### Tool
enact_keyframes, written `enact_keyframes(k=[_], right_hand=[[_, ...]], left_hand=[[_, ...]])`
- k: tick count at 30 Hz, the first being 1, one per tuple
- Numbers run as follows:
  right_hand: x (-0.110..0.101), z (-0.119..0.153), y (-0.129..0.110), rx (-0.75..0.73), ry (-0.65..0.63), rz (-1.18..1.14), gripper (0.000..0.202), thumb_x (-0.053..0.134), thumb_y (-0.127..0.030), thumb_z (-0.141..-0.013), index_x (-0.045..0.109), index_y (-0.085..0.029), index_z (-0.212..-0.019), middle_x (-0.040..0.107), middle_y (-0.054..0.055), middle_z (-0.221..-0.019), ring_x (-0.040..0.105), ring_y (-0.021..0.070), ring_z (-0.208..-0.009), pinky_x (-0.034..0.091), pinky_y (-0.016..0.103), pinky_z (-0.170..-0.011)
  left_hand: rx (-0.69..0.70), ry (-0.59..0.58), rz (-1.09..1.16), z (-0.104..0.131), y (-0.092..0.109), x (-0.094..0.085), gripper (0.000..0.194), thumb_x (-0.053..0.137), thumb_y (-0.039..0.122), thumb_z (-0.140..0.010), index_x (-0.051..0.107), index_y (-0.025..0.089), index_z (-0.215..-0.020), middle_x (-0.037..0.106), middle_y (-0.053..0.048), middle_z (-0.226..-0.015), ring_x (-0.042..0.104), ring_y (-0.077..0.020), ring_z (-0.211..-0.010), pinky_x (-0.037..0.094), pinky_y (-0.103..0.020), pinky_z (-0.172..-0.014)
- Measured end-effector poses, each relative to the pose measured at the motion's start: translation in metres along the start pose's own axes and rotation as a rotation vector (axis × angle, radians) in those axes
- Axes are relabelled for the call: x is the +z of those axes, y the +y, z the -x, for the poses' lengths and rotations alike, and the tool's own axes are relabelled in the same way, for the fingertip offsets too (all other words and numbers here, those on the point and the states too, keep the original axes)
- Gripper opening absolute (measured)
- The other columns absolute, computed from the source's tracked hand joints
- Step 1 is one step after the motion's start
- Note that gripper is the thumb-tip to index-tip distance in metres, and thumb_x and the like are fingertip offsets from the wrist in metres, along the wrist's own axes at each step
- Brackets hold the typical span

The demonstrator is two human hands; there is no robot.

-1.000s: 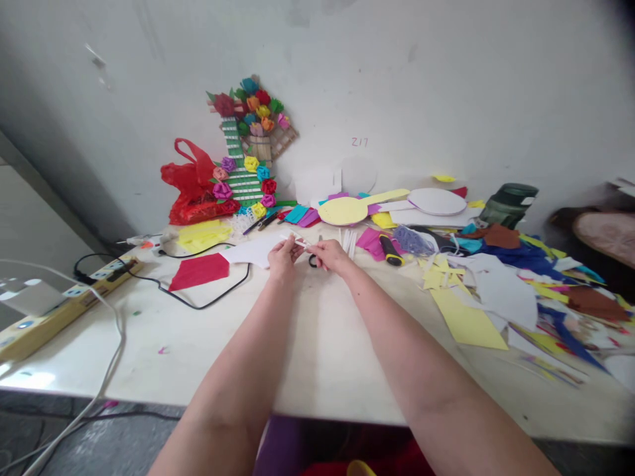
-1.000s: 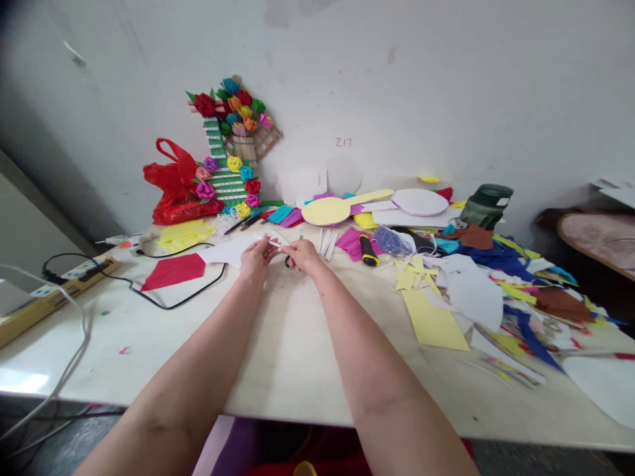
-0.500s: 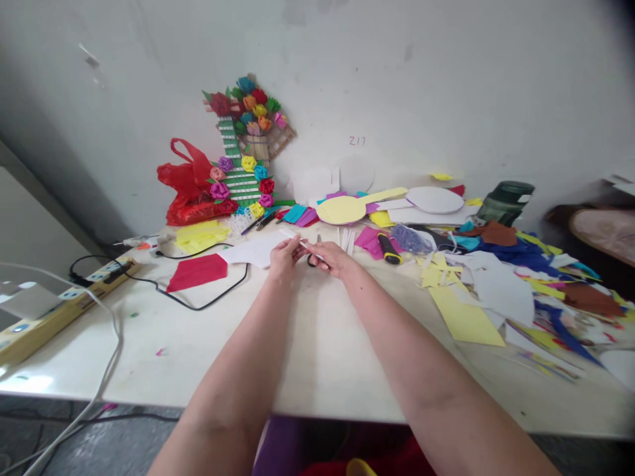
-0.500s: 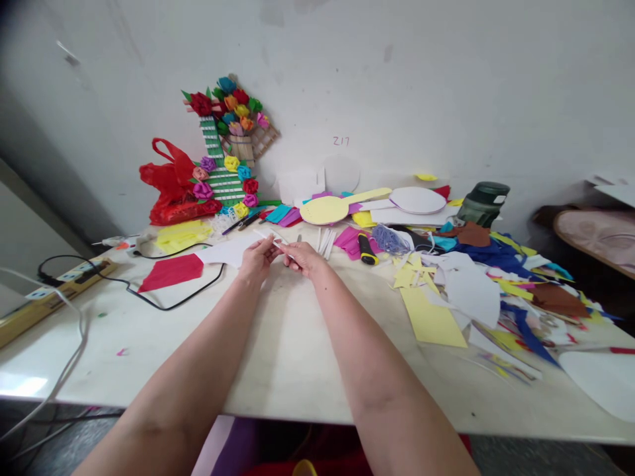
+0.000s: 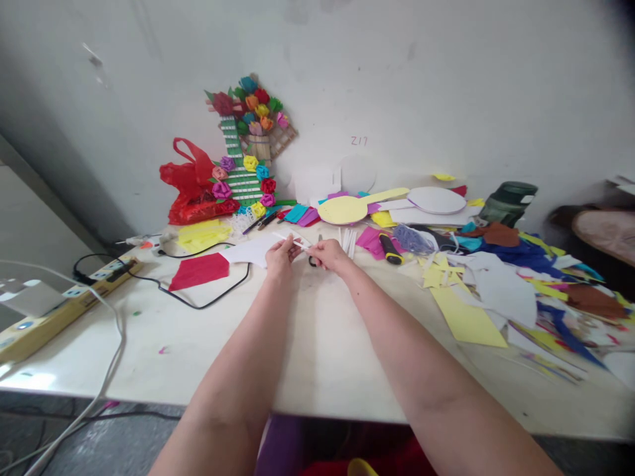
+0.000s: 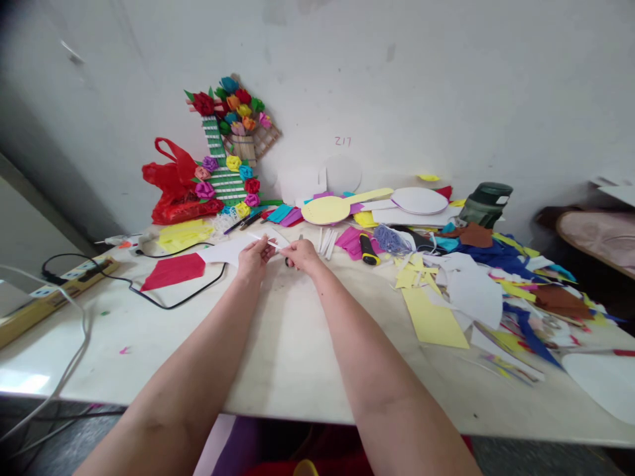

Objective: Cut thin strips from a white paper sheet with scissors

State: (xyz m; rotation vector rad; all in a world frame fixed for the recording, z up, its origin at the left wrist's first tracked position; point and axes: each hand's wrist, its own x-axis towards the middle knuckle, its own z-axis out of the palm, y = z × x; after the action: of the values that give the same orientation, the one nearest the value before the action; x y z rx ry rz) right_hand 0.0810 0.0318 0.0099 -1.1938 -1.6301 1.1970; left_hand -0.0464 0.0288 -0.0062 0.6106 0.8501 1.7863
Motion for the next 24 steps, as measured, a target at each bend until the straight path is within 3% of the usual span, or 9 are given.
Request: enact_keyframes(k=[4,8,11,16,20,24], right_hand=[[-0.0007,-0.0002,0.0012,0.024,-0.041,-0.131,0.018,0.061,-0.025,-0.071,0.053,-0.013,-0.060,0.045,-0.006,-0.033,0.030,0.0031,-0.023,0.019,0.016,-0.027],[-0.0037,0.0020,0.0000,0.145,-0.226,-0.407,0.016,0.057,-0.025,-0.076,0.054,-0.011,-0.068,0.044,-0.007,-0.035,0.027,0.0014,-0.025,0.014,0.015,-0.028],[-0.0052,0.0037,-0.0016,0.200,-0.311,-0.487,0.017,0.058,-0.027,-0.076,0.053,-0.011,-0.070,0.040,-0.008,-0.034,0.022,0.0007,-0.025,0.011,0.015,-0.029],[-0.0047,0.0053,-0.0016,0.179,-0.259,-0.453,0.017,0.057,-0.026,-0.077,0.052,-0.012,-0.069,0.040,-0.008,-0.034,0.022,0.0007,-0.025,0.010,0.015,-0.029],[-0.0047,0.0034,0.0024,0.122,-0.211,-0.482,0.013,0.057,-0.023,-0.075,0.053,-0.012,-0.072,0.048,-0.005,-0.041,0.031,0.0018,-0.028,0.016,0.015,-0.030],[-0.0050,0.0005,0.0057,0.111,-0.168,-0.438,0.011,0.056,-0.021,-0.074,0.055,-0.011,-0.074,0.050,-0.005,-0.042,0.031,0.0017,-0.027,0.016,0.015,-0.029]], left_hand=[[-0.016,-0.006,0.042,-0.0014,0.0012,-0.0003,0.008,0.064,0.014,-0.068,0.059,0.008,-0.067,0.065,-0.008,-0.069,0.058,-0.0085,-0.053,0.047,-0.020,-0.056],[-0.044,-0.027,0.108,-0.0036,0.0027,-0.0004,0.004,0.060,0.013,-0.072,0.060,0.010,-0.070,0.065,-0.007,-0.069,0.057,-0.0071,-0.052,0.046,-0.017,-0.053],[-0.064,-0.029,0.147,-0.0041,0.0027,-0.0006,0.005,0.056,0.011,-0.074,0.060,0.011,-0.071,0.065,-0.006,-0.069,0.059,-0.0077,-0.055,0.046,-0.016,-0.053],[-0.048,-0.053,0.123,-0.0038,-0.0003,-0.0015,0.005,0.058,0.015,-0.074,0.061,0.011,-0.073,0.065,-0.006,-0.071,0.059,-0.0078,-0.054,0.047,-0.017,-0.055],[-0.040,-0.096,0.066,-0.0020,-0.0011,-0.0006,0.008,0.060,0.017,-0.073,0.061,0.010,-0.078,0.066,-0.009,-0.077,0.062,-0.0116,-0.064,0.049,-0.022,-0.063],[-0.035,-0.105,0.048,0.0000,0.0005,0.0011,0.010,0.058,0.018,-0.075,0.059,0.010,-0.081,0.066,-0.011,-0.081,0.064,-0.0150,-0.071,0.049,-0.025,-0.067]])
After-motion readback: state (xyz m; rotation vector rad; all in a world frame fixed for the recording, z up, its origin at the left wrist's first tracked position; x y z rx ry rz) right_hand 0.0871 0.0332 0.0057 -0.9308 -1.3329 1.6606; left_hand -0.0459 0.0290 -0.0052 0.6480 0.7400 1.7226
